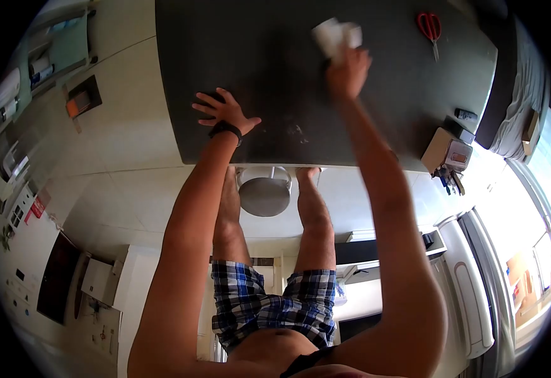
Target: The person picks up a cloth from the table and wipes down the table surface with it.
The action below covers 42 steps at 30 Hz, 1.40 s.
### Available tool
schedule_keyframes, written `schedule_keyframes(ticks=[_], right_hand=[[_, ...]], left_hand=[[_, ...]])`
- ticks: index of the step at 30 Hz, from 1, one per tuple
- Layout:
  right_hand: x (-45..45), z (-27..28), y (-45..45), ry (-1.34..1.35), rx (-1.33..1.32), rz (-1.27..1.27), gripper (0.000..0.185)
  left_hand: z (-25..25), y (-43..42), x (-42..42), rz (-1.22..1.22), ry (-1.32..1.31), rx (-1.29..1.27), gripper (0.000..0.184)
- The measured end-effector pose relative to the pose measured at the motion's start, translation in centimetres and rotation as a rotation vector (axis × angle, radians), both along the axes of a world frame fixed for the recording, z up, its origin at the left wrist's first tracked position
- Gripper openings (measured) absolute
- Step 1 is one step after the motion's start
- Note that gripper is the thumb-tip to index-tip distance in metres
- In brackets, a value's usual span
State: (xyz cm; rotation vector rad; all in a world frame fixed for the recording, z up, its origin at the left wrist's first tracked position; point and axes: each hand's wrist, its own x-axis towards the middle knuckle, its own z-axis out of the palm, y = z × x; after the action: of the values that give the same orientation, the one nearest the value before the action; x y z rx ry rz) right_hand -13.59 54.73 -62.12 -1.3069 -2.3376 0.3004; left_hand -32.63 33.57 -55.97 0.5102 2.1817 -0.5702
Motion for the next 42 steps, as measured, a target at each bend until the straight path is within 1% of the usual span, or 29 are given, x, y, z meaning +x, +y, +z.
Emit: schedule_keyframes(ticks=[1,2,4,5,6,8,9,11,12,13,15,16,18,19,21,23,25,27,28,29,31,33,35,36,38,39,40,41,42], right_hand=[[0.2,-0.1,-4.4,0.049,-0.218,0.119,0.047],[0.3,-0.2,-9.2,0.056,-0.183,0.214,0.047],[1.7,1.9,-17.2,0.032,-0.535,0.475,0.049],[2.3,2.8,-19.6,-0.043,-0.689,0.599,0.05],[2.5,3.3,-20.1,-0.041,-0.695,0.602,0.05],[3.8,4.2,-19.4,-0.227,-0.787,0.879,0.044],[4.1,4.1,-17.9,-0.229,-0.788,0.884,0.044],[4.1,2.5,-12.4,-0.228,-0.54,1.168,0.034],[3.6,2.6,-8.6,-0.272,-0.565,1.087,0.031],[3.2,1.5,-4.3,-0.314,-0.586,1.008,0.028],[2.2,-0.7,4.7,-0.099,-0.485,0.755,0.026],[0.7,-0.3,8.4,-0.264,0.006,0.675,0.03],[-1.9,1.7,13.4,-0.577,0.263,0.5,0.036],[-3.0,0.9,14.0,-0.58,0.266,0.505,0.036],[-6.0,-0.6,14.0,-0.353,-0.063,0.03,0.039],[-8.1,-2.1,9.9,-0.254,0.201,-0.014,0.043],[-10.2,0.7,4.0,-0.083,0.057,0.028,0.038],[-9.1,0.6,-1.5,-0.003,-0.061,0.292,0.041],[-8.3,1.0,-4.3,0.026,-0.135,0.364,0.037],[-6.9,1.5,-6.8,0.052,-0.209,0.435,0.034],[-2.7,2.2,-10.7,-0.025,-0.404,0.632,0.032],[2.1,1.4,-14.8,0.001,-0.359,0.825,0.025],[6.1,1.0,-16.8,-0.129,-0.39,1.18,0.021],[6.8,1.5,-16.0,-0.137,-0.393,1.174,0.021],[7.5,2.4,-12.8,-0.333,-0.308,1.394,0.021],[8.4,1.5,-9.7,-0.278,-0.236,1.32,0.03],[8.7,0.0,-6.1,-0.221,-0.399,1.165,0.023],[11.4,-6.5,-1.6,-0.186,-0.223,1.154,0.024],[9.9,-4.0,2.6,-0.365,-0.317,0.913,0.028]], left_hand=[[0.3,0.2,0.0,0.0,0.001,-0.001,0.148],[0.6,0.4,-0.1,0.004,-0.005,-0.004,0.149],[0.3,0.1,0.0,0.012,-0.009,-0.02,0.149],[-0.6,-0.2,0.2,-0.002,0.02,-0.021,0.15],[-1.1,-0.4,0.3,-0.017,0.05,-0.02,0.151],[-0.7,-0.5,0.3,-0.006,0.024,0.001,0.151],[-0.4,-0.4,0.1,0.002,0.002,0.029,0.152],[0.3,-0.1,0.1,0.008,-0.007,0.042,0.151],[0.8,0.3,0.2,0.006,-0.018,0.019,0.149],[1.0,0.6,0.1,0.007,-0.027,-0.004,0.148],[0.5,0.1,0.2,0.014,-0.028,0.013,0.147],[0.2,0.0,0.3,0.013,-0.028,0.032,0.147],[-0.2,-0.1,0.2,0.014,-0.029,0.034,0.146],[-0.2,-0.1,0.3,0.004,-0.027,0.031,0.146],[-0.2,-0.2,0.1,0.0,-0.029,0.03,0.146],[-0.3,-0.3,0.1,-0.011,-0.029,0.028,0.146],[-0.6,-0.5,-0.1,-0.006,-0.028,0.025,0.146],[-0.2,-0.3,-0.1,-0.004,-0.024,0.024,0.146],[0.0,-0.3,0.0,-0.003,-0.029,0.023,0.146],[0.1,-0.3,0.2,-0.008,-0.035,0.019,0.146],[0.5,0.0,0.3,-0.006,-0.007,0.021,0.147],[0.3,0.0,0.2,-0.006,-0.011,0.014,0.148],[0.0,0.0,0.0,-0.004,-0.017,0.007,0.149],[-0.2,-0.1,0.1,-0.007,-0.018,0.006,0.149],[-0.4,-0.1,0.2,0.0,-0.029,0.002,0.15],[-0.4,0.0,0.1,-0.001,-0.032,0.004,0.15],[-0.3,0.0,0.2,-0.002,-0.031,-0.001,0.15],[-0.3,0.1,0.3,-0.004,-0.029,-0.006,0.15],[-0.3,0.1,0.4,-0.007,-0.028,-0.005,0.15]])
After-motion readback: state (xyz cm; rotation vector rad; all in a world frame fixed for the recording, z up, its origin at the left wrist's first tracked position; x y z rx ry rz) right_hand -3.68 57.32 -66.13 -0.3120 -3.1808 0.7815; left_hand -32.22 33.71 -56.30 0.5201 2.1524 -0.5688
